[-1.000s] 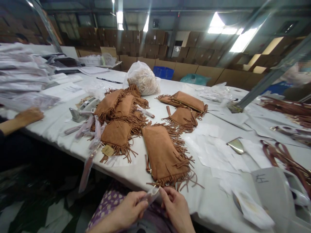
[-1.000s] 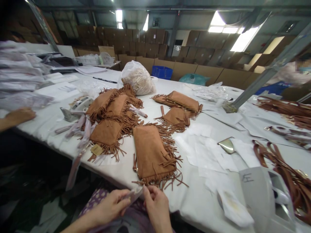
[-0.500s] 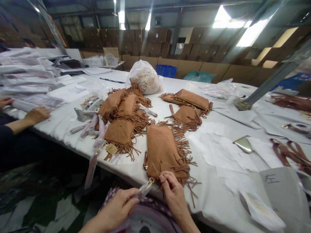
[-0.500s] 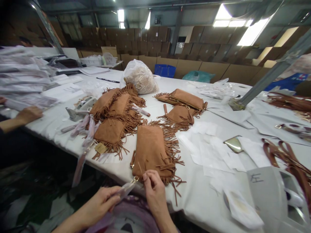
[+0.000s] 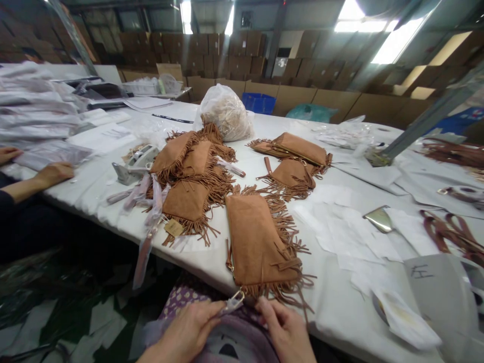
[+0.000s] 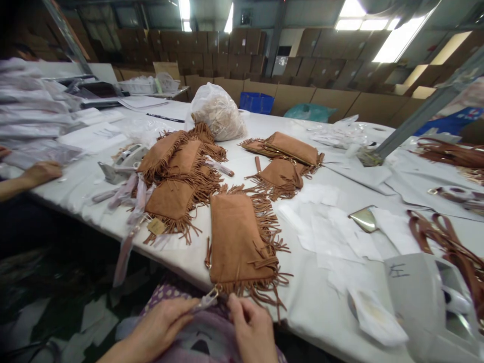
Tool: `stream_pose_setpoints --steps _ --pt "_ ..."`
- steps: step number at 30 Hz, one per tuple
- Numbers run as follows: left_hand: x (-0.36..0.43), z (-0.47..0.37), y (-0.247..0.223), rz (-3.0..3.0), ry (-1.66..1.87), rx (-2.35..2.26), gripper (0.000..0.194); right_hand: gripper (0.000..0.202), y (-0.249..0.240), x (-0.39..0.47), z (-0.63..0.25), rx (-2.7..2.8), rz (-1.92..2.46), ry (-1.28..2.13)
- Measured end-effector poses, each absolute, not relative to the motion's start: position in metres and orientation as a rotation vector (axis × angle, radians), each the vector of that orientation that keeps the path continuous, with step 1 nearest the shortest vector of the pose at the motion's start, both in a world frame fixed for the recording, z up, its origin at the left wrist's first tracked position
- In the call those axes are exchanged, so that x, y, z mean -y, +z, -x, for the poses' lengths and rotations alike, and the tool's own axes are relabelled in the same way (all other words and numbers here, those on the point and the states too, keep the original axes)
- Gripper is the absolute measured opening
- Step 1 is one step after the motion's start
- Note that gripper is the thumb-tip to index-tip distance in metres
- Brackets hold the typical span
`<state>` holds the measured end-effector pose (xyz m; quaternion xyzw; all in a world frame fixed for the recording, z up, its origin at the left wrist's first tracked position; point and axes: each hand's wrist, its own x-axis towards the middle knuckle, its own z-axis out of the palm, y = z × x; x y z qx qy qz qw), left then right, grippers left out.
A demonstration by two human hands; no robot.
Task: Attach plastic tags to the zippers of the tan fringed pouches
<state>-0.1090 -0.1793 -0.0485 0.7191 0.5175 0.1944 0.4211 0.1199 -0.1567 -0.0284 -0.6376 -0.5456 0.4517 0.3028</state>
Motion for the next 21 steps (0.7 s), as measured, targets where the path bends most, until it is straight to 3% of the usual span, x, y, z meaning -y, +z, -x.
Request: stream_pose_setpoints --steps 2,5,10,14,21 --pt "0.180 0.108 -0.047 -1.797 0.482 -1.249 0.038 0.057 -0.043 0.161 -0.098 1.303 1.615 1.548" --pt "0.181 0.110 -0.047 -1.787 0.485 -1.204 0.042 0.056 -0.067 0.159 -0.073 0.890 1.557 1.724" --pt "0.185 0.112 -0.055 -1.768 0.459 -1.319 0.038 0.053 -0.086 0.147 -0.064 0.453 1.513 1.739" --pt "0.182 0.109 -0.062 -1.630 0.486 -1.368 0.038 0.053 -0.089 0.145 -0.069 0.521 1.486 1.699" --pt "0.166 0.114 -0.074 -1.269 0.536 -1.415 0.014 0.056 -0.089 0.150 -0.070 0.711 1.504 1.590"
